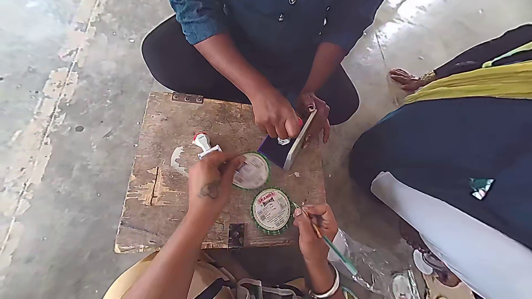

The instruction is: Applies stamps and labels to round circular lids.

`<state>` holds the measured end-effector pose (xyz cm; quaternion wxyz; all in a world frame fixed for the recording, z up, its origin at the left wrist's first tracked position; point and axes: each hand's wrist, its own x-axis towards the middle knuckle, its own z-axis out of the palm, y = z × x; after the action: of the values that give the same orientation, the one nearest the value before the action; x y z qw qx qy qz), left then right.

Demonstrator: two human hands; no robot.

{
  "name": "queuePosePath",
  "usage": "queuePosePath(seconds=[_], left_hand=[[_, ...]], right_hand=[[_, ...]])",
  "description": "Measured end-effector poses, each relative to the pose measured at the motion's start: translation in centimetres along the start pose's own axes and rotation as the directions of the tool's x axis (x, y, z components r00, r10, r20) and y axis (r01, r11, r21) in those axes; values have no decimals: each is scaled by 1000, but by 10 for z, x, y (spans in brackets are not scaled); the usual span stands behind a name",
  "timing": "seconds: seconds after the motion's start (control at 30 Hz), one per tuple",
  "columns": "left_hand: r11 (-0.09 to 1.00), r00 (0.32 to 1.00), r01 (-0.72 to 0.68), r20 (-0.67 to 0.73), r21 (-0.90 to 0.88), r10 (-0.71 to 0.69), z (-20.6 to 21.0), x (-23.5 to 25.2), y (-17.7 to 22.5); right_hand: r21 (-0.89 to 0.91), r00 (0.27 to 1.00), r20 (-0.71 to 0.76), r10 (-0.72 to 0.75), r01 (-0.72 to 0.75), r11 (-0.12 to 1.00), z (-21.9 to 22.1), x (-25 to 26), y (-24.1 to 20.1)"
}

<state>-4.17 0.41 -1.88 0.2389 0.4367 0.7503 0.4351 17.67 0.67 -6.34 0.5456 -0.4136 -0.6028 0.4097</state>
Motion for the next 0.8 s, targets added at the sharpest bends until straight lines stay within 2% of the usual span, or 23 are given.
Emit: queuePosePath(seconds=[0.1,0.2,0.27,0.3,0.37,0.43,0.6,0.8], left_hand=[[989,996,-64,-57,135,72,1,7,-4],[953,969,-219,-69,208,238,12,-1,-1],[926,948,-309,-15,216,319,15,-12,3],[922,944,-331,67,199,324,16,-20,6],[933,924,-327,259,151,282,21,-34,8],[946,905,-286,367,150,216,27,-42,8],[963,894,-187,441,194,85,26,-41,16],[961,905,-194,414,198,98,28,-43,14]], right_hand=[[-202,983,128,-128,152,968,4,-7,-7],[-273,977,156,-144,183,944,11,-13,-6],[-298,979,162,-124,168,940,12,-15,-3],[-298,980,168,-107,154,942,11,-15,-2],[-282,982,172,-78,125,951,10,-14,0],[-252,982,180,-54,99,963,9,-14,3],[-238,980,198,-10,58,970,7,-14,2],[-320,983,181,-24,82,944,9,-15,2]])
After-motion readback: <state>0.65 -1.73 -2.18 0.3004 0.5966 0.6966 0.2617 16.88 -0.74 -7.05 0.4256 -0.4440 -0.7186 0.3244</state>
